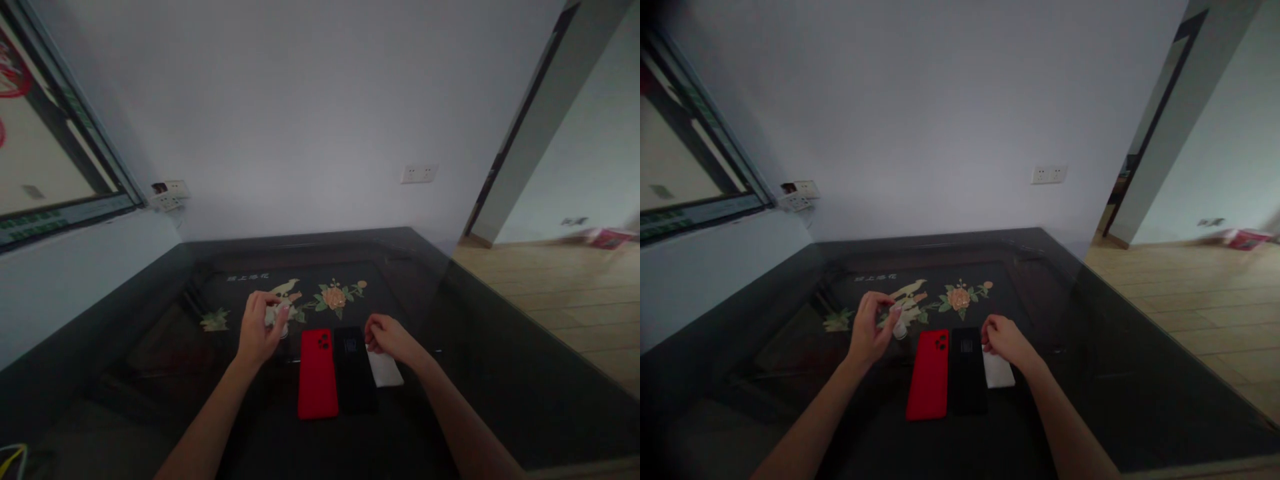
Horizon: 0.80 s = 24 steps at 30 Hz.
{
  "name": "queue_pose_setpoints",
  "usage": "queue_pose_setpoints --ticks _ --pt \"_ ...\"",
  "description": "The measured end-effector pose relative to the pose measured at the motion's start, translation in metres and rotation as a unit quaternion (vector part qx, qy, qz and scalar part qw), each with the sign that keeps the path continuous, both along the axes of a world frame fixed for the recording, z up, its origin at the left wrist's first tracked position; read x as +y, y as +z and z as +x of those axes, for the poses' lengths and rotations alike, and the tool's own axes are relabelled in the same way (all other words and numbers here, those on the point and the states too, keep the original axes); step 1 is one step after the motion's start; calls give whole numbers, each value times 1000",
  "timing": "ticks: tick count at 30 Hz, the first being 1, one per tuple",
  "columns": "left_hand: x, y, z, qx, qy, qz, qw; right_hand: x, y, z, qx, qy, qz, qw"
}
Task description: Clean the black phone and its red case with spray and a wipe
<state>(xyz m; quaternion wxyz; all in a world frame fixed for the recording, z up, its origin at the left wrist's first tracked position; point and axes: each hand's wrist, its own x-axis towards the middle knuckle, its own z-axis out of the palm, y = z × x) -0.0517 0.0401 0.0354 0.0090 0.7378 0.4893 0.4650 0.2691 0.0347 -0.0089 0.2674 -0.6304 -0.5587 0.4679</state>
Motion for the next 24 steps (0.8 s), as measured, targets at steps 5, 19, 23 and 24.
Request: queue_pose_setpoints --ticks 5,19,23,24 --pt "13 -20 -33 22 -23 -118 993 -1 1 -2 -6 -5 7 1000" --pt "22 -32 -41 83 -104 -282 950 -1 7 -3 -22 -12 60 998" --pt "15 -27 -26 38 -78 -263 961 0 8 -4 2 -46 92 995" --pt "11 -25 -20 17 -77 -261 962 -1 9 -5 20 -58 110 992"
